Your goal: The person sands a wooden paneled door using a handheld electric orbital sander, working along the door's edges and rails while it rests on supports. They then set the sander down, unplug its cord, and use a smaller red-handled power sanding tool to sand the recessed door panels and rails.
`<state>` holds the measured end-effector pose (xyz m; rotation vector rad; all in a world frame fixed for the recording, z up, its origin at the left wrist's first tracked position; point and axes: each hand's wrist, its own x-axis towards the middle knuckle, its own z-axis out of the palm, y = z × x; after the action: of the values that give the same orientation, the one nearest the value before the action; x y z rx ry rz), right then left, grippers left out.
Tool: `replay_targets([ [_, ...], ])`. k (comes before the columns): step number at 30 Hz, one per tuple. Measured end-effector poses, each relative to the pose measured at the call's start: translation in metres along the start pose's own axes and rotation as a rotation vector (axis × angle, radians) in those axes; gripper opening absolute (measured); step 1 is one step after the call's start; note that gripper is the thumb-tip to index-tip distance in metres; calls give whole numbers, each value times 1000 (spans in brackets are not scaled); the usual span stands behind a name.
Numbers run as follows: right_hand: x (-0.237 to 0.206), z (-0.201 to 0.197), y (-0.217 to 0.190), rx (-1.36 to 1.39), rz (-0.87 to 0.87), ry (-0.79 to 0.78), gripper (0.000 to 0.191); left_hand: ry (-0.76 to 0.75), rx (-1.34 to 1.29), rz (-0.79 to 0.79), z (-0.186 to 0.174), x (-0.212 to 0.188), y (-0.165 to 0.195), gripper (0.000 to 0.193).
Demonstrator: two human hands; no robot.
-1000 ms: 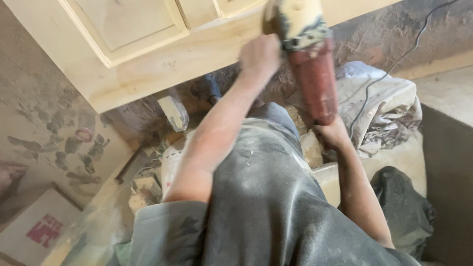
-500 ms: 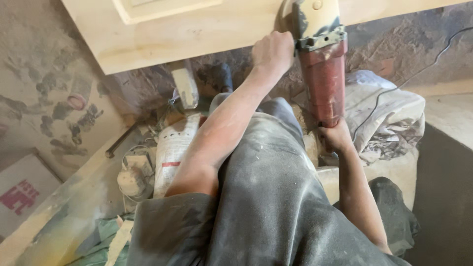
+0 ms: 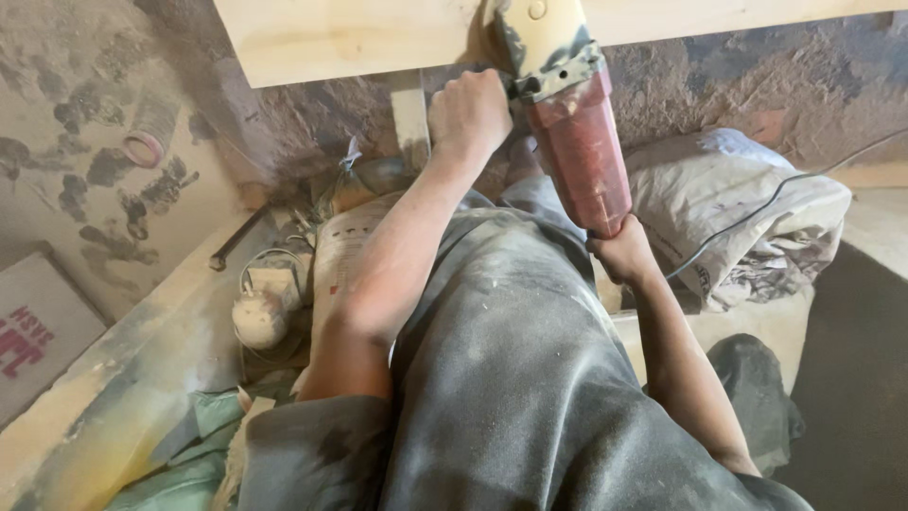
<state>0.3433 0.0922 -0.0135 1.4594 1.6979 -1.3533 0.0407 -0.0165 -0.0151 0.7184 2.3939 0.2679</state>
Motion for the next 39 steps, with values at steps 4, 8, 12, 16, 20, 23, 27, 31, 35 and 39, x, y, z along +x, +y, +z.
replay_targets([
  [4,-5,17,-17,-24,33,-54,25,-81,-4,-67,-9,-8,-27,11],
  [8,-6,31,-30,-149,58,-97,25,-3,5,-85,-21,-18,-55,10],
  [12,-3,44,-38,-187,-158,-78,36,-23,-30,-188,-30,-31,-77,14],
  [16,-2,43,-33,-262,-115,-90,41,4,-7,-163,-28,-32,-76,12],
  [20,-6,28,-12,-238,-76,-43,44,-137,-6,-166,-16,-22,-45,13],
  [23,-10,16,12,-189,-122,26,53,-156,35,-102,-7,-19,-12,13],
  [27,-10,1,43,-34,-38,37,42,-187,62,-20,0,-11,30,14],
  [31,-6,-17,65,69,-10,36,27,-219,79,17,11,6,68,15],
  [35,-2,-39,83,157,93,52,14,-175,67,111,31,21,104,15],
  [39,3,-66,102,389,110,32,10,-139,55,197,52,35,151,16],
])
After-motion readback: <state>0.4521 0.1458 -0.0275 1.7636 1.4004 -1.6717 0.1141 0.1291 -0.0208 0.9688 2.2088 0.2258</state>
